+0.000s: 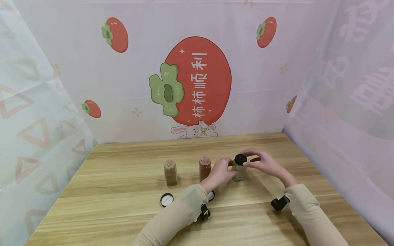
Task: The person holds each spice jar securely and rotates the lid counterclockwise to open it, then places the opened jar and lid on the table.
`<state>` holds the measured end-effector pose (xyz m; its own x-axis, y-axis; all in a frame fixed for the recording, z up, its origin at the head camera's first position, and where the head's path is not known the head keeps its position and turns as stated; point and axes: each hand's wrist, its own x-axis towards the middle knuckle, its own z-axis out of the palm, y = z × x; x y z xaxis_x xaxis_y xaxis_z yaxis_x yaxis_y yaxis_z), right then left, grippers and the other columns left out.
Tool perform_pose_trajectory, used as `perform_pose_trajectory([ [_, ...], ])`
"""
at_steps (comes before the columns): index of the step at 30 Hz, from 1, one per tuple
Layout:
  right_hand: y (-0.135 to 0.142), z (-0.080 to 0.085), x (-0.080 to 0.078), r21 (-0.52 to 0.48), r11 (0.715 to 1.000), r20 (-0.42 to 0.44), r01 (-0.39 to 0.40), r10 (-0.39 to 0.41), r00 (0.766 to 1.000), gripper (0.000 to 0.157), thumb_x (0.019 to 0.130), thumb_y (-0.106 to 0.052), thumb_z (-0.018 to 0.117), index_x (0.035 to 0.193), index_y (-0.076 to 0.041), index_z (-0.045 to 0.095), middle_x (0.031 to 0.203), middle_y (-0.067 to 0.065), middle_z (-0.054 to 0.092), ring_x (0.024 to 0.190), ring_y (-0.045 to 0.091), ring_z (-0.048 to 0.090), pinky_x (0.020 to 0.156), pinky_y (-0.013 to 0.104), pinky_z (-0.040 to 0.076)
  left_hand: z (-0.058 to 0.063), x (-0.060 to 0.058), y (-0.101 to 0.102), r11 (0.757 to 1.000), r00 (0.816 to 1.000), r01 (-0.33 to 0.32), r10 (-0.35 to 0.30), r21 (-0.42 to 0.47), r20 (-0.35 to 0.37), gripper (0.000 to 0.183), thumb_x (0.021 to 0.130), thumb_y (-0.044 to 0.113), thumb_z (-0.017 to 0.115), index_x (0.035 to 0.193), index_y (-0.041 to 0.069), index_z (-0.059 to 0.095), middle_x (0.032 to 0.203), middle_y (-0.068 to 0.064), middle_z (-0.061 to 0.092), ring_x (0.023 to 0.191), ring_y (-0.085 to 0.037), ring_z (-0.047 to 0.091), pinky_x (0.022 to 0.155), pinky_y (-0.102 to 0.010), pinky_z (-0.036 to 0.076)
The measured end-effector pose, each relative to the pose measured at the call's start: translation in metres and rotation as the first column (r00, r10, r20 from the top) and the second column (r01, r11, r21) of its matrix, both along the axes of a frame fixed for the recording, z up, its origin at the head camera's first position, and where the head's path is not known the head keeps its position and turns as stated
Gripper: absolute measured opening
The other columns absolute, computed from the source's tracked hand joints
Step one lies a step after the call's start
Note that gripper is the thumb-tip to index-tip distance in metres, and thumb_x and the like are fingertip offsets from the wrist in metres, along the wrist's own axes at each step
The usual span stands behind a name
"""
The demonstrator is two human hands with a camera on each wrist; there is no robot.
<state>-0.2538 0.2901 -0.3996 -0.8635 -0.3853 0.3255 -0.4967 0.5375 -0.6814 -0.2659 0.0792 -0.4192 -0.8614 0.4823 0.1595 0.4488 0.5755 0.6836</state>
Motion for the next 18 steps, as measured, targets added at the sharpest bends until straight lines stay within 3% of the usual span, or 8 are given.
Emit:
perform_pose_trajectory([
  [11, 0.01, 0.003, -0.006, -0.012, 0.984, 0.081, -0.18, 0.18, 0.98, 0.043, 0.091, -0.015, 0.062, 0.132, -0.007, 0.053, 0.131, 0.013, 0.055, 0.118, 0.024, 0.053, 0.089, 0.034, 0.053, 0.001, 0.001, 0.0, 1.0, 1.0, 0.007, -0.007, 0.004, -0.009, 0.033, 0.083, 0.018, 0.073, 0.11, 0.003, 0.064, 0.11, -0.01, 0.066, 0.106, -0.023, 0.061, 0.089, -0.031, 0.05],
  [18, 0.013, 0.004, -0.007, -0.001, 0.976, 0.117, -0.216, 0.214, 0.97, 0.046, 0.094, -0.015, 0.059, 0.137, -0.007, 0.048, 0.136, 0.011, 0.051, 0.123, 0.019, 0.05, 0.092, 0.027, 0.05, 0.002, 0.001, 0.0, 1.0, 1.0, 0.011, -0.011, -0.004, -0.017, 0.032, 0.082, 0.019, 0.074, 0.109, 0.004, 0.064, 0.109, -0.009, 0.066, 0.106, -0.023, 0.061, 0.09, -0.03, 0.05],
])
